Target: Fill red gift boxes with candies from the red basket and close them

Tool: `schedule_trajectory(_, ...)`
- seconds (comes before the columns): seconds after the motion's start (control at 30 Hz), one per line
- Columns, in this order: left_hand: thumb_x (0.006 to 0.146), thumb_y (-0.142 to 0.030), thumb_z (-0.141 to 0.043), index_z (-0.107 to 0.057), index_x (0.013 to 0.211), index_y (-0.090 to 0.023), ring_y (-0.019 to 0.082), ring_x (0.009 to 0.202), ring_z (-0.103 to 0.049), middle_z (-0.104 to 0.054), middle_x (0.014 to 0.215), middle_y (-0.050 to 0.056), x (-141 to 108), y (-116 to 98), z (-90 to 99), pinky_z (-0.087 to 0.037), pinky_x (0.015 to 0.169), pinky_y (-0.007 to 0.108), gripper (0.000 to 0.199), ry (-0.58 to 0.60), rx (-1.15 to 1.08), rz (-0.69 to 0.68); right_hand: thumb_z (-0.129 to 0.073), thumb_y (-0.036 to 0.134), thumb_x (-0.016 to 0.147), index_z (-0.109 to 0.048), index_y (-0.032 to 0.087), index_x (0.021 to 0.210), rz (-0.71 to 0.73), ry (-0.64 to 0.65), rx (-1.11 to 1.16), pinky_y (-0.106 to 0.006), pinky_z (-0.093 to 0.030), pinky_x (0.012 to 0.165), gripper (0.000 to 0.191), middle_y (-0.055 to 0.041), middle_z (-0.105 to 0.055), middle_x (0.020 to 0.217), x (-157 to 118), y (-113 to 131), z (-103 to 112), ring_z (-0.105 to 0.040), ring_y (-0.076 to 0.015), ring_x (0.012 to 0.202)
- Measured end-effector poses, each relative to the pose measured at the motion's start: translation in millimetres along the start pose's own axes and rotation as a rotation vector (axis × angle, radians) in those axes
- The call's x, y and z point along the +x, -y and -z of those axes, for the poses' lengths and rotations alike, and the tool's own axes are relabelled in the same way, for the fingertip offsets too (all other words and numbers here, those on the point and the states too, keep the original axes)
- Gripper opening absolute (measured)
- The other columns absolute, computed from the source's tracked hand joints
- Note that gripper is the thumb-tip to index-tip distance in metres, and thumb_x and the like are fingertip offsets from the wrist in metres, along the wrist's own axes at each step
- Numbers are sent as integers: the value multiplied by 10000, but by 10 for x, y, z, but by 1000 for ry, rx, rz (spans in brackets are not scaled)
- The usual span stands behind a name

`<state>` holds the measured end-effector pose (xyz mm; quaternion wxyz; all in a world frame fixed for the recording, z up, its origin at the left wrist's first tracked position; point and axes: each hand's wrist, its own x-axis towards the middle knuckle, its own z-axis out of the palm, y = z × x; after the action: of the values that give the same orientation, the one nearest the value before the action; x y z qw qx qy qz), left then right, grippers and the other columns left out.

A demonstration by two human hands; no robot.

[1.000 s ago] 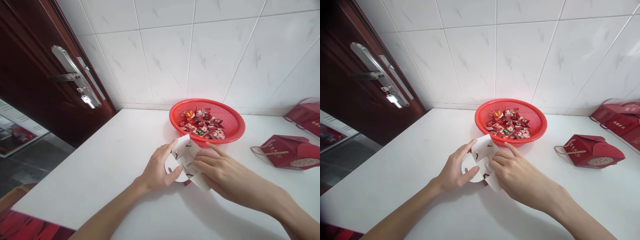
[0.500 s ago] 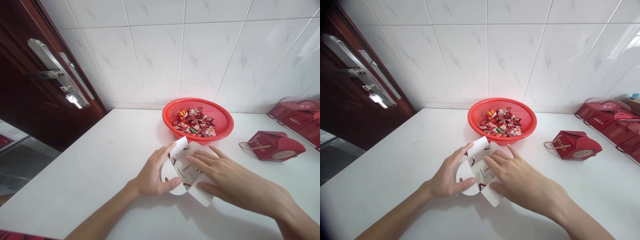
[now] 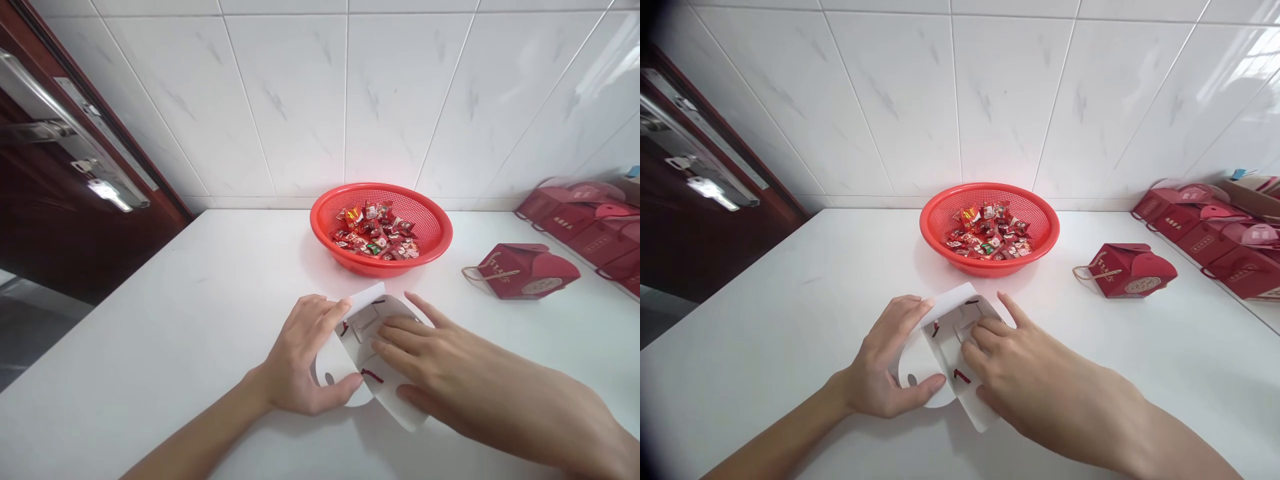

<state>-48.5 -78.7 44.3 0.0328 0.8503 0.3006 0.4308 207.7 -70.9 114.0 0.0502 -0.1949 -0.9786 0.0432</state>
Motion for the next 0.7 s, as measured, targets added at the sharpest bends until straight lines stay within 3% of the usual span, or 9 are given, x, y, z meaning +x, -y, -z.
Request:
schedule_trajectory(0.1,841,-309,-702,-316,1581,-166,295,964,-617,-637,1078,128,-12,6,-5,-519,885,482,847,-14,16,41,-606,163,955,-687,256,1098,7,-29,48,-566,-272,1267,188,-25,-729,1011,10,-31,104,-666,-251,1154)
schedule_trajectory(0.17,860,-323,-694,-294,1592,-193,288,988,-631,-652,1147,134,-26,36,-2,-535,885,457,845,3,20,137,-585,204,987,-680,255,1134,11,-98,86,-527,-347,1231,182,-37,-737,1056,23,-67,208,-666,-247,1158)
schedule_trajectory(0.27,893,-361,-675,-268,1609,-226,288,1044,-663,-669,1237,134,-43,130,28,-556,903,432,835,43,27,302,-546,212,1016,-660,237,1173,-22,-273,112,-433,-492,1070,196,-74,-730,1129,21,-122,355,-672,-246,1126)
schedule_trajectory(0.33,899,-379,-672,-294,1606,-223,295,1075,-676,-681,1252,133,-46,206,66,-567,909,426,817,53,34,377,-525,202,1025,-662,233,1126,-56,-328,112,-378,-534,904,173,-78,-728,1078,1,-144,400,-689,-232,1004)
schedule_trajectory(0.5,896,-392,-669,-352,1590,-199,305,1076,-687,-704,1234,135,-28,297,159,-570,918,446,787,65,95,440,-633,212,964,-685,230,969,-43,-62,54,-344,-458,656,55,-32,-697,839,45,-110,246,-645,-213,734)
schedule_trajectory(0.7,901,-396,-663,-360,1579,-188,304,1071,-694,-714,1199,131,-7,271,144,-565,919,436,771,52,116,397,-642,72,884,-708,162,931,-159,62,-83,-325,-412,634,121,-67,-723,832,361,-75,-150,-670,-215,712)
